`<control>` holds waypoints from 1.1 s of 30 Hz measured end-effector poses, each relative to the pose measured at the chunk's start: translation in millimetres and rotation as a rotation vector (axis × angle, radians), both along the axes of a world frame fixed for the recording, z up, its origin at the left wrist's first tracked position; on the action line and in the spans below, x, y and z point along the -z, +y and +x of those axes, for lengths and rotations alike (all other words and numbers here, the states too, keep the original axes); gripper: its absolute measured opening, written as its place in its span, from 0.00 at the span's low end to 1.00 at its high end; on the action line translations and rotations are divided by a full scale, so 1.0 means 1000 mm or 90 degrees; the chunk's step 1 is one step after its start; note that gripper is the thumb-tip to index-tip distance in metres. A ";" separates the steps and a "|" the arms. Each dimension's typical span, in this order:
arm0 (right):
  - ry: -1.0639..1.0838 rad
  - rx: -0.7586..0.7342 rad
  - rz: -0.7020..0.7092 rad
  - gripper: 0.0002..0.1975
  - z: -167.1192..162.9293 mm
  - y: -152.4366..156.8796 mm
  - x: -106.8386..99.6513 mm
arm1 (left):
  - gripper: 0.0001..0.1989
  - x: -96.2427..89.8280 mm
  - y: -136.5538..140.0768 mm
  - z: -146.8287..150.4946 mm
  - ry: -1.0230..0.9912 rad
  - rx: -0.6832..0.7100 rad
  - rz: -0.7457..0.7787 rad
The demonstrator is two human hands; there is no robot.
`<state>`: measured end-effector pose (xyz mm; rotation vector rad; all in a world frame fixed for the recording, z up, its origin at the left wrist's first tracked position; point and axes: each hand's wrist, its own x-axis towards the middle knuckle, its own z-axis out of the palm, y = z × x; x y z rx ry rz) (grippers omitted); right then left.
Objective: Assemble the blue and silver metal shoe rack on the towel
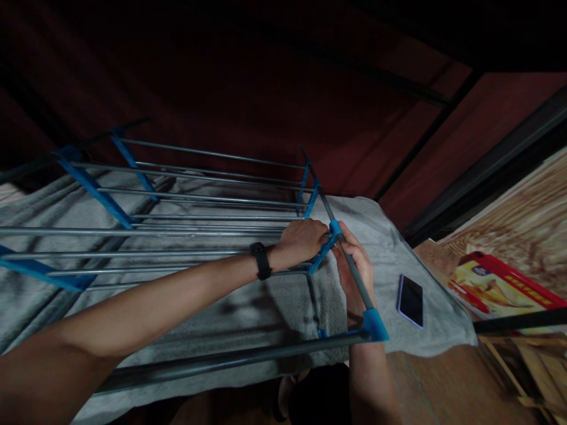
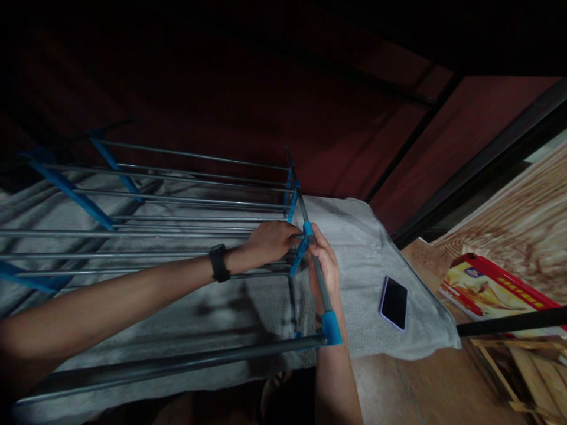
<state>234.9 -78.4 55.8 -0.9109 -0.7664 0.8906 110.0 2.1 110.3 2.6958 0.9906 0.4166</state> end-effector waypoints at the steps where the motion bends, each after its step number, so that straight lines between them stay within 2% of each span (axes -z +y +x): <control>1: -0.001 0.002 -0.002 0.23 0.000 0.000 0.000 | 0.14 0.000 -0.001 0.000 0.001 0.001 0.007; 10: -0.003 0.017 -0.002 0.22 0.000 0.001 -0.001 | 0.15 0.007 -0.003 -0.001 -0.006 0.005 0.007; 26: 0.017 0.010 -0.013 0.23 -0.001 0.001 0.000 | 0.12 -0.002 0.004 0.002 0.009 -0.012 -0.059; 33: 0.013 0.038 -0.001 0.21 -0.002 0.001 0.003 | 0.11 -0.002 0.004 0.002 -0.021 -0.025 -0.076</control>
